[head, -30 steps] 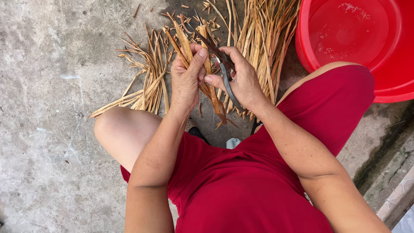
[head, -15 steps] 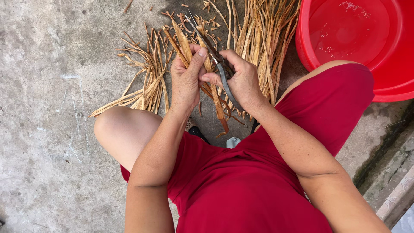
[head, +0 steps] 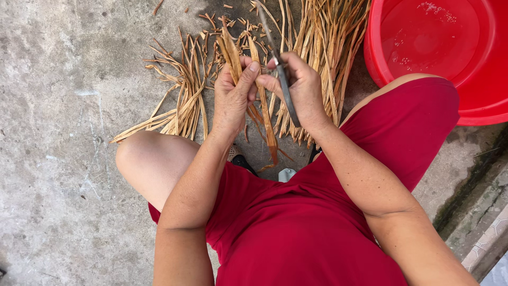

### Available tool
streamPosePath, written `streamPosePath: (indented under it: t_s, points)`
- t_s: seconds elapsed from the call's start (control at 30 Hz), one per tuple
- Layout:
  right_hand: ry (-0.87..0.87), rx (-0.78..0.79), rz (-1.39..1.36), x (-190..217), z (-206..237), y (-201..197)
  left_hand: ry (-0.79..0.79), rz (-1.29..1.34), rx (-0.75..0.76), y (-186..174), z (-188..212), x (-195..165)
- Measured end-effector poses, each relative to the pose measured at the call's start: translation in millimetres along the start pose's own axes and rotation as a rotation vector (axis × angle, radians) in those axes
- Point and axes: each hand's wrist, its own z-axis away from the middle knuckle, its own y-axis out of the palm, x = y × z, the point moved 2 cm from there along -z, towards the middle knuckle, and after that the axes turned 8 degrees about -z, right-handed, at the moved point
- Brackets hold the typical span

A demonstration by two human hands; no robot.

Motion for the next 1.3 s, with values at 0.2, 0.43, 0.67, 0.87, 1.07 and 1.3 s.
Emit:
streamPosePath:
  t_s: [0.2,0.43,0.67,0.87,1.07,1.3]
  points:
    - [-0.245,0.017,-0.347,9.9,14.0,-4.5,0.080,-0.296,0.017,7.6,-1.3,12.9]
    - [-0.213,0.015,-0.379,12.5,8.6,-4.4,0.309,-0.712,-0.030,23.8,7.2,15.6]
    - [-0.191,-0.016,-0.348,12.1,5.3,-10.3,0.176,-0.760,0.116,25.6,4.9,0.2]
    - [-0.048,0.008,-0.652,15.2,-6.4,-29.6,-0.071,-0.504,0.250,-2.3,-3.5,-21.3]
    - [-0.068,0.057,-0.613,22.9,-4.5,-26.5,0.497,-0.759,0.098,-10.6,-1.9,-40.1]
    - [-0.039,0.044,-0.584,21.1,-5.6,-16.3,0.134,-0.469,0.148,5.6,2.9,-23.8]
